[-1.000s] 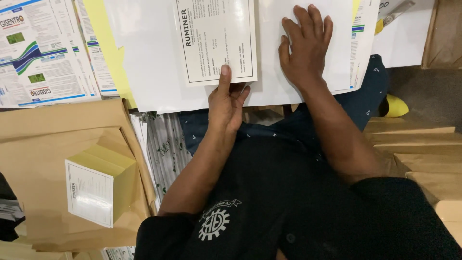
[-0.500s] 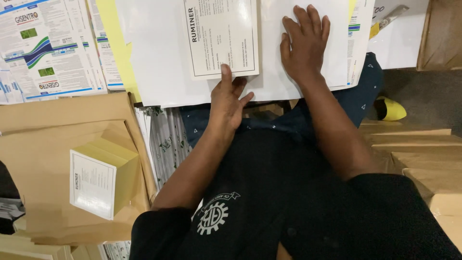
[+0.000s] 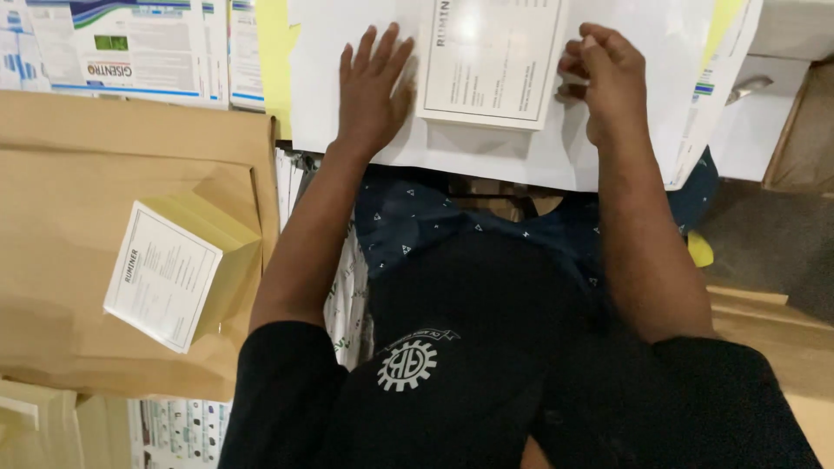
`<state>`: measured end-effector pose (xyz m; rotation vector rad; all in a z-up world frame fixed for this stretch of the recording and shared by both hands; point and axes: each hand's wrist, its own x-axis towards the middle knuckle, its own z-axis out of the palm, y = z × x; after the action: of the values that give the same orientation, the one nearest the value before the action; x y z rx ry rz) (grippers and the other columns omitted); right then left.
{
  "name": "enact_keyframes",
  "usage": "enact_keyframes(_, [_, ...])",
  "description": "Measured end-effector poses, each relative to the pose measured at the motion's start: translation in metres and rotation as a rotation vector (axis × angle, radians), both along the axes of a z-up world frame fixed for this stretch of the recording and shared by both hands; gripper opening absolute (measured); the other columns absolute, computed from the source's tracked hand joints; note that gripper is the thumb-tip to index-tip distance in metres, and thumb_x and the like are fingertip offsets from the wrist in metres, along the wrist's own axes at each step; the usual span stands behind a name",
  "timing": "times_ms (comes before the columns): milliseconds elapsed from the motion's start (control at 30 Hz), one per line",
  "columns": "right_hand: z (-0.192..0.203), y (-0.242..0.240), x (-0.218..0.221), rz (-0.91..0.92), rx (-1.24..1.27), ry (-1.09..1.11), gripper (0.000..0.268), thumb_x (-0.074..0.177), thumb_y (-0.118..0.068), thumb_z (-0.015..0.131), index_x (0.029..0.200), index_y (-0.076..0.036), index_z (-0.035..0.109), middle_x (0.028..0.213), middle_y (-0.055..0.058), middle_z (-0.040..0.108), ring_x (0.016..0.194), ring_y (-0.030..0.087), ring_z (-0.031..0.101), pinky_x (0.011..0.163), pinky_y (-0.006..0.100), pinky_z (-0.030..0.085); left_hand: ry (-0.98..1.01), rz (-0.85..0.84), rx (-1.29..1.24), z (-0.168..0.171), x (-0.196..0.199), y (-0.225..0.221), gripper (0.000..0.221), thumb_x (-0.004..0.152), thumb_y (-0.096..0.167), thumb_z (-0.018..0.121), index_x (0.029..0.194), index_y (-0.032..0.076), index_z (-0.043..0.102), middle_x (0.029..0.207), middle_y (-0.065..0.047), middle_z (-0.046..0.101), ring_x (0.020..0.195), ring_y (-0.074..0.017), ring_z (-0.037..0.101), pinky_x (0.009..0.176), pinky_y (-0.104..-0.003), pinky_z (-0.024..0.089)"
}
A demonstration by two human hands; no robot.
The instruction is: The person wraps stacks of printed paper in white sheets, folds the edges by hand, and secures the packages with tape using a dispenser.
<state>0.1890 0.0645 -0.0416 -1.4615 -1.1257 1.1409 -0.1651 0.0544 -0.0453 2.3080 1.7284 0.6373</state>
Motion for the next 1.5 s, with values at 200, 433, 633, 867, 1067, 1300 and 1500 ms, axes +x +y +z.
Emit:
enact_keyframes(200, [0.017,-0.001,-0.031,0.060,-0.249,0.198,0.037,0.108,-0.010,0.048,0.141,-0.002,0.062,0.112,0.011,0.076,0.089,0.013,0.073,0.077,0.028,0.060,0.218,-0.200,0.087,-0.043,-0.022,0.012,0.054,0.116,0.036,0.058,0.167,0.027,0.042,0.170,-0.016,0.027,0.156,-0.0376,0.014,0.121,-0.068,0.004])
enact_keyframes(433, [0.018,-0.004,-0.026,0.130,-0.216,0.408,0.037,0.111,0.003,0.047,0.147,0.007,0.055,0.124,0.016,0.074,0.105,0.017,0.078,0.094,0.029,0.066,0.244,-0.203,0.006,-0.036,-0.020,0.010,0.050,0.119,0.031,0.048,0.168,0.027,0.038,0.156,-0.016,0.045,0.140,-0.0339,0.041,0.110,-0.062,0.028])
enact_keyframes(633, [0.021,-0.008,-0.024,0.168,-0.209,0.388,0.042,0.114,0.002,0.046,0.155,0.003,0.052,0.126,0.016,0.074,0.101,0.016,0.075,0.087,0.029,0.061,0.248,-0.210,0.094,-0.043,-0.020,0.010,0.047,0.120,0.033,0.045,0.167,0.031,0.039,0.155,-0.014,0.049,0.138,-0.0326,0.043,0.106,-0.059,0.030])
enact_keyframes(867, [0.019,-0.011,-0.022,0.151,-0.247,0.450,0.043,0.114,0.002,0.046,0.157,-0.002,0.049,0.132,0.013,0.071,0.107,0.016,0.075,0.093,0.028,0.064,0.096,-0.255,0.010,-0.023,-0.020,0.009,0.043,0.117,0.026,0.055,0.160,0.025,0.052,0.146,-0.010,0.057,0.132,-0.0311,0.049,0.103,-0.056,0.033])
enact_keyframes(1067, [-0.008,-0.015,-0.005,0.227,-0.133,0.418,0.040,0.116,-0.002,0.048,0.155,-0.006,0.050,0.139,0.013,0.069,0.122,0.022,0.071,0.108,0.039,0.061,0.050,-0.292,0.172,-0.017,-0.019,0.013,0.038,0.110,0.019,0.059,0.147,0.020,0.061,0.140,-0.012,0.063,0.127,-0.0324,0.052,0.102,-0.056,0.031])
enact_keyframes(1300, [0.012,-0.028,-0.016,0.122,-0.166,0.322,0.037,0.113,-0.027,0.050,0.140,-0.004,0.057,0.134,0.014,0.068,0.126,0.027,0.067,0.110,0.048,0.055,-0.861,0.327,-0.735,-0.017,0.004,0.027,0.062,0.109,0.050,0.050,0.140,-0.004,0.056,0.135,-0.030,0.054,0.130,-0.0422,0.047,0.112,-0.058,0.029])
enact_keyframes(1500, [0.031,-0.041,-0.047,0.262,-0.120,0.537,0.060,0.112,-0.053,0.041,0.149,-0.007,0.054,0.147,0.015,0.059,0.139,0.029,0.055,0.124,0.048,0.042,-1.175,0.187,-0.959,0.002,0.050,0.006,0.094,0.095,0.074,0.032,0.156,0.002,0.040,0.156,-0.030,0.047,0.150,-0.0433,0.038,0.123,-0.056,0.020])
